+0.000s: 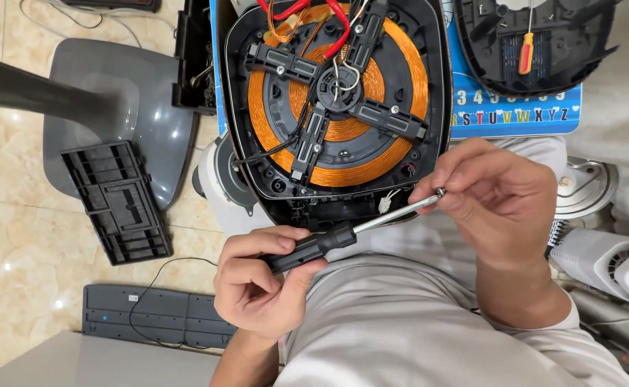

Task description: The person is disassembling and securing the internal components of an induction cooker using a screwdriver.

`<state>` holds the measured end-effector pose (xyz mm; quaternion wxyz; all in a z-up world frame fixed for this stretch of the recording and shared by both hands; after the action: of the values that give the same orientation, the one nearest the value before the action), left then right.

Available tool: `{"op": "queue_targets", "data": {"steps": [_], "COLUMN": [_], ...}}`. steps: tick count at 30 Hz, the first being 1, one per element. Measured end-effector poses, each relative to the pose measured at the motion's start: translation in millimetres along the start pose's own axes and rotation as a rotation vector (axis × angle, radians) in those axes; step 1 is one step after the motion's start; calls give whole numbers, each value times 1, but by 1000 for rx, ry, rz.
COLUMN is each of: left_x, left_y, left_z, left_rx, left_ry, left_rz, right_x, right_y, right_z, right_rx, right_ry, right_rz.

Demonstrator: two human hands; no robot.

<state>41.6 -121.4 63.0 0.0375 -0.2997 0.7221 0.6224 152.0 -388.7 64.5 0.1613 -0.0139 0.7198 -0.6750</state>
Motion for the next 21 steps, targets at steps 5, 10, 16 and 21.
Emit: {"op": "queue_targets", "data": {"steps": [5,10,16,21], "left_x": [0,0,-4,-6], "left_y": [2,4,5,3], "left_z": [2,4,3,4], "left_rx": [53,66,70,74], "left_ry": [13,25,25,-12], "left_rz": [3,31,66,66], "right_x": [4,5,6,5], "right_y": [-1,-5,-2,3], "right_z": [2,2,7,10], "right_rx": [19,81,153,173], "right_ry": [-31,-4,-1,22], "right_rz": [27,10,17,-37]}}
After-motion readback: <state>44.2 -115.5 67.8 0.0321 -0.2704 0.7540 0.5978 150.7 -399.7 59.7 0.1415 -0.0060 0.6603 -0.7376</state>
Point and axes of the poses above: each hand's wrist, its own x-axis away from the middle knuckle, its own z-axis out of the back of the hand, y = z × x, the point moved 1 cm from there along -x, towards the middle knuckle, and after that the axes turned 13 degrees about x, right-handed, at the moved point
